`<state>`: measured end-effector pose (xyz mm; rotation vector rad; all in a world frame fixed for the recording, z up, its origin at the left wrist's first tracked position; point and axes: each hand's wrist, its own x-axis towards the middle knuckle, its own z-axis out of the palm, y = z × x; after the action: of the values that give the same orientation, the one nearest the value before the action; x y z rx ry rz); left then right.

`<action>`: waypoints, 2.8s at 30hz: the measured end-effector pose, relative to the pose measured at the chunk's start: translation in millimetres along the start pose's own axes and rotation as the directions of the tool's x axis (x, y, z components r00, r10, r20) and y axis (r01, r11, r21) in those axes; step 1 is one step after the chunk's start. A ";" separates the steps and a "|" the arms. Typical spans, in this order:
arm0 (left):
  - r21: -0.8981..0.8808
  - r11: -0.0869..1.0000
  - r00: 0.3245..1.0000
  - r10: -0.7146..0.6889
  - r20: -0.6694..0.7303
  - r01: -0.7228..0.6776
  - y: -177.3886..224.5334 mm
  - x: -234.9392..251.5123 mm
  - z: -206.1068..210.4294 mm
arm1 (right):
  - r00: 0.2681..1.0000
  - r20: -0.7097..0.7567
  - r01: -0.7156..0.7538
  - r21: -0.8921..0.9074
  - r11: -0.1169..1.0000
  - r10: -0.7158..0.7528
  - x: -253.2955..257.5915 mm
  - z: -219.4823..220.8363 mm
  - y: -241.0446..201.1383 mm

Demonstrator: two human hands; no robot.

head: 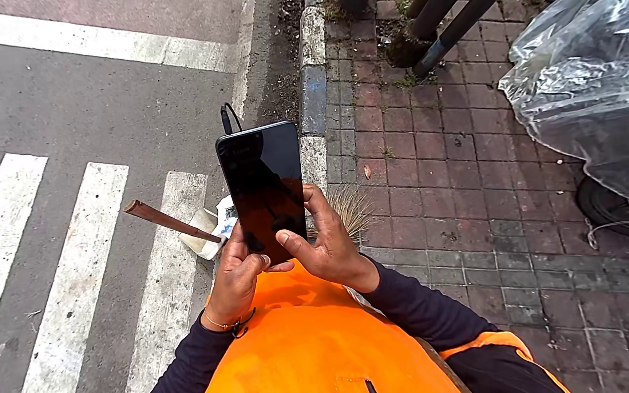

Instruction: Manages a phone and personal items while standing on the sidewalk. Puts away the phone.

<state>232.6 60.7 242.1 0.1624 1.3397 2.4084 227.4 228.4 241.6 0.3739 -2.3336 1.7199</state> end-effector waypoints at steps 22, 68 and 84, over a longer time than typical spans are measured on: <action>-0.018 1.000 1.000 0.001 0.010 0.000 0.2 -0.2 -1.2 | 0.998 0.064 0.020 0.046 0.999 -0.023 0.6 -6.9 1.6; 0.005 1.000 1.000 0.007 0.029 -0.007 -0.9 -6.5 2.4 | 0.999 0.030 0.036 0.064 0.997 -0.038 -4.2 -14.9 -0.2; -0.021 1.000 1.000 -0.004 0.018 0.005 -3.0 -7.2 1.5 | 0.997 0.054 0.047 0.038 0.998 -0.049 -4.0 -20.2 1.6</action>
<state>240.4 60.6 241.0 0.1745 1.3057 2.4107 231.2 248.4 244.7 0.4855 -2.3139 1.7534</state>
